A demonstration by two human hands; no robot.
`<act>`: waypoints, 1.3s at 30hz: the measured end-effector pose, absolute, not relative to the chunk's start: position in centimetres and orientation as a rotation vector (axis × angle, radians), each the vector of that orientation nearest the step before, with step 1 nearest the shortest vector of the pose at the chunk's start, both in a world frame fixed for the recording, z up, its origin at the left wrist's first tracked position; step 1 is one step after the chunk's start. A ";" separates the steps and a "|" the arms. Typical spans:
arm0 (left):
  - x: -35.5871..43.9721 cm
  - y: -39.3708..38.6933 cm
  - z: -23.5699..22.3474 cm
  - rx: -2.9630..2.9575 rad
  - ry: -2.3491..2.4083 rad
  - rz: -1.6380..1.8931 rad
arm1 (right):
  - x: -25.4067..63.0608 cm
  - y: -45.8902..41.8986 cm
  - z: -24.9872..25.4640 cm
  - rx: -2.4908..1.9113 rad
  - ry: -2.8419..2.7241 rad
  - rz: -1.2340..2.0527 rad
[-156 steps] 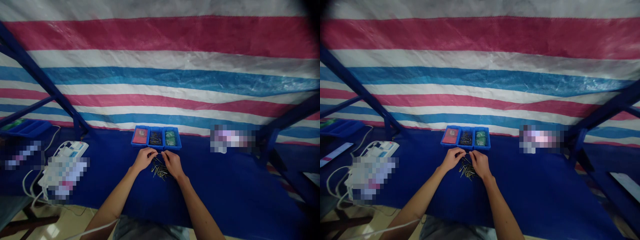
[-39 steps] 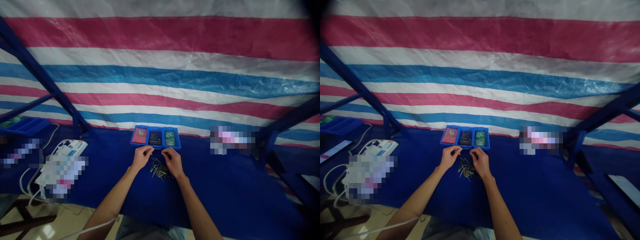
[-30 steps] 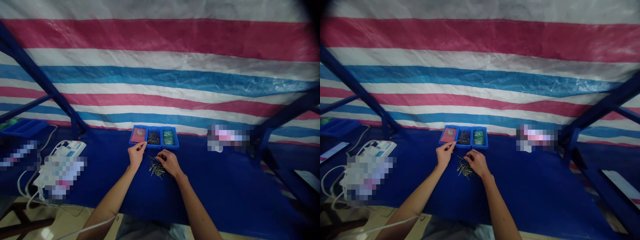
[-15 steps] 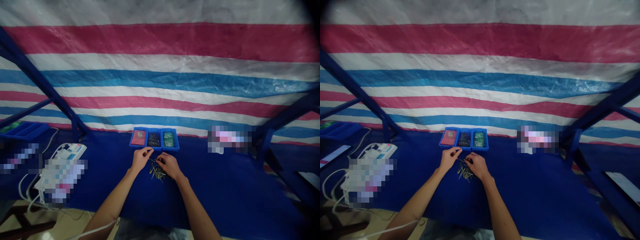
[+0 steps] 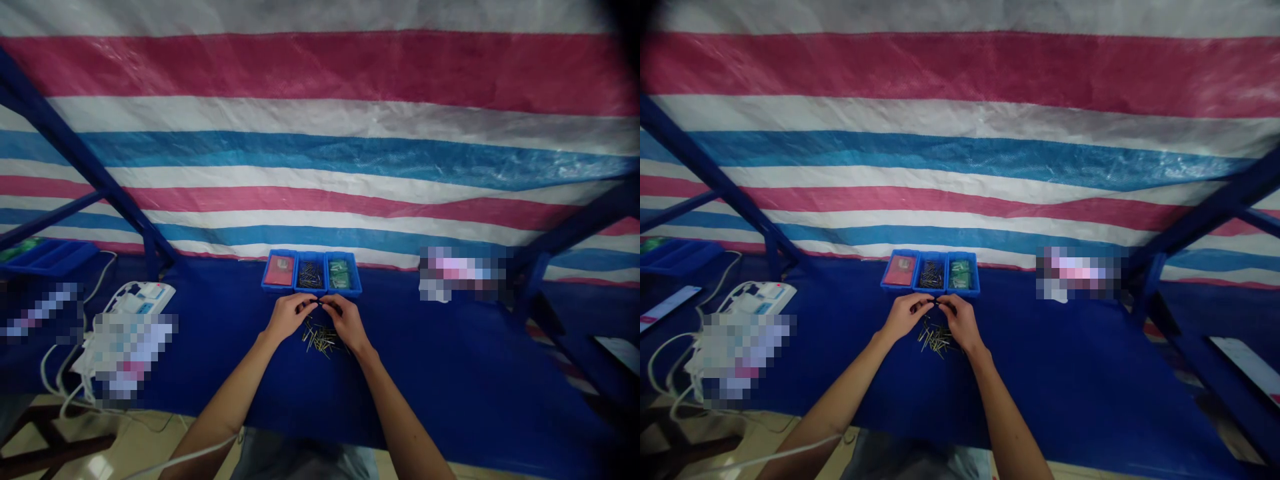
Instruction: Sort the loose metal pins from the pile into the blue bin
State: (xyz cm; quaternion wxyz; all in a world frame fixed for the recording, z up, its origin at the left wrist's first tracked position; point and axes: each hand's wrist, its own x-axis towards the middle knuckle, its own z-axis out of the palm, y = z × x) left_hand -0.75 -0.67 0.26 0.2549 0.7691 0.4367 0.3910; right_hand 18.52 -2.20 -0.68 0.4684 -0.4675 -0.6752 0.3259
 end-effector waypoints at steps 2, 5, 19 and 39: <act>-0.8 -0.7 0.4 2.122 1.163 1.049 | 18.4 -2.2 -0.8 -1.147 -1.645 0.817; -0.8 -0.8 0.6 2.159 1.129 1.041 | 18.3 -2.2 -1.0 -1.182 -1.604 0.850; -0.8 -0.7 0.3 2.187 1.057 1.038 | 18.1 -2.3 -1.2 -1.123 -1.505 0.990; -0.6 -0.9 0.7 2.166 1.120 1.045 | 18.0 -2.5 -1.3 -1.181 -1.705 0.703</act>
